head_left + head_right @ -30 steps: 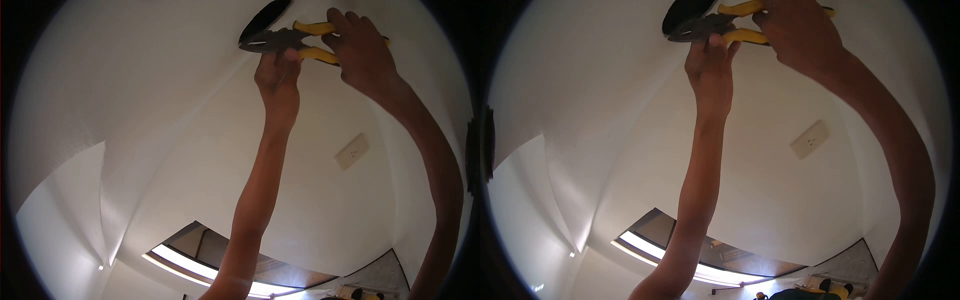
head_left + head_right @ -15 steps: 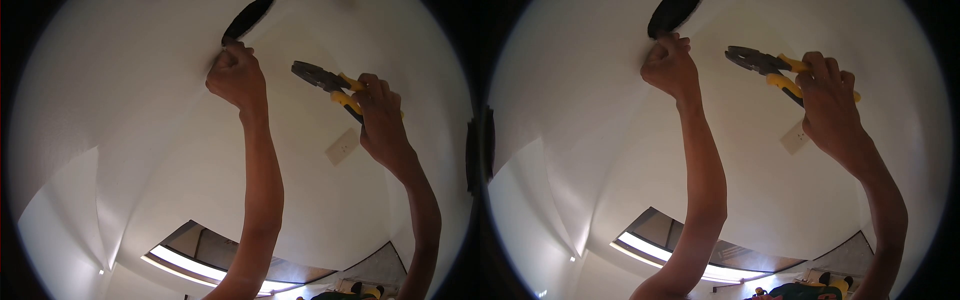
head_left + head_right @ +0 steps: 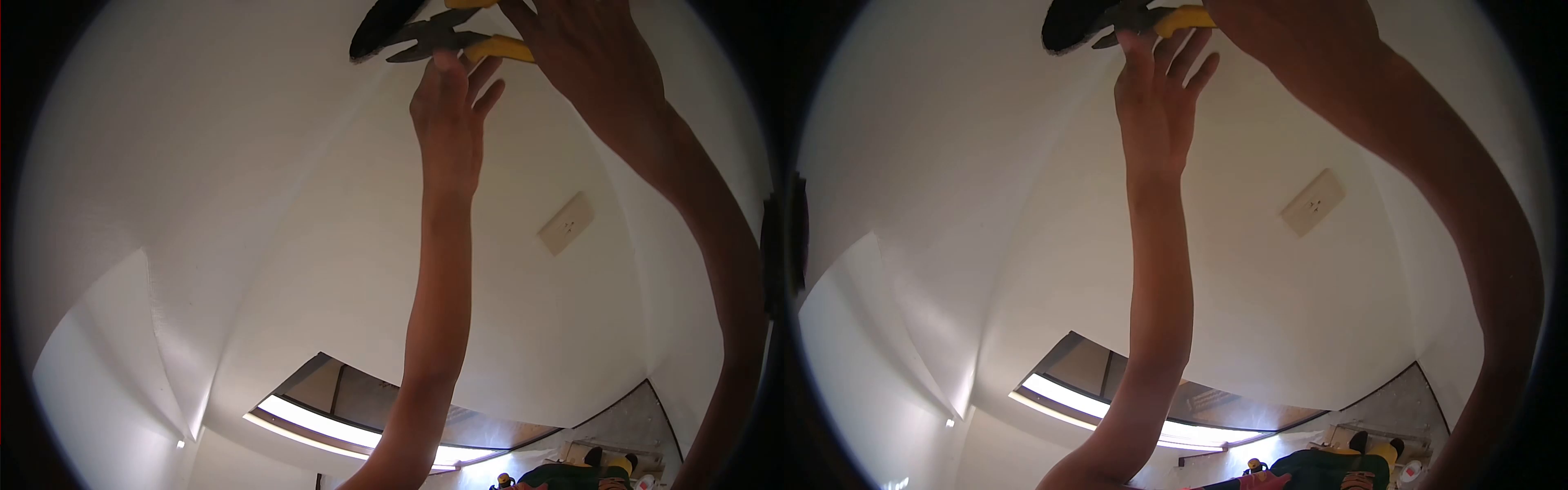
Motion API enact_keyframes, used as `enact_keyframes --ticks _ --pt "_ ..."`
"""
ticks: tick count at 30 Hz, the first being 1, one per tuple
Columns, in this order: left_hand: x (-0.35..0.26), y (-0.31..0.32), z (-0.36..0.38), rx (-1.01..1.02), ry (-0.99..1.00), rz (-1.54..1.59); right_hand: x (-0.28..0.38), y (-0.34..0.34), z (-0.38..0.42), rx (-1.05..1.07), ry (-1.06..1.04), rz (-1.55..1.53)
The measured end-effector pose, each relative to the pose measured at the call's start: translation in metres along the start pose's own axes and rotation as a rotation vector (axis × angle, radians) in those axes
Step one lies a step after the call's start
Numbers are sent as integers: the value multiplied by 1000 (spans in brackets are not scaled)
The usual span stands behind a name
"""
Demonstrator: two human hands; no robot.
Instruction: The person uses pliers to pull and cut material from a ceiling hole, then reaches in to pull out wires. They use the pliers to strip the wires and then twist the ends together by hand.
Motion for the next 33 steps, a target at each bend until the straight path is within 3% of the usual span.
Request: enact_keyframes --ticks 5,13,17,33 --pt "0 9 -17 -109 109 42 -8 0 -7 -112 -70 20" --pt "-12 8 -18 -190 113 -44 -14 3 -20 140 -225 48" --pt "-12 9 -18 -201 119 -42 -16 6 -23 101 -255 37" --pt "-10 6 -12 -253 155 -66 -12 5 -12 119 -211 -82"
Point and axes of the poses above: each hand's wrist, its own z-axis away from the middle knuckle, its own y-axis out of the palm, x = y × z, the point moved 7 cm from there along -z, towards the middle knuckle, and after that the axes turned 6 degrees about y, right-handed, at the moved point
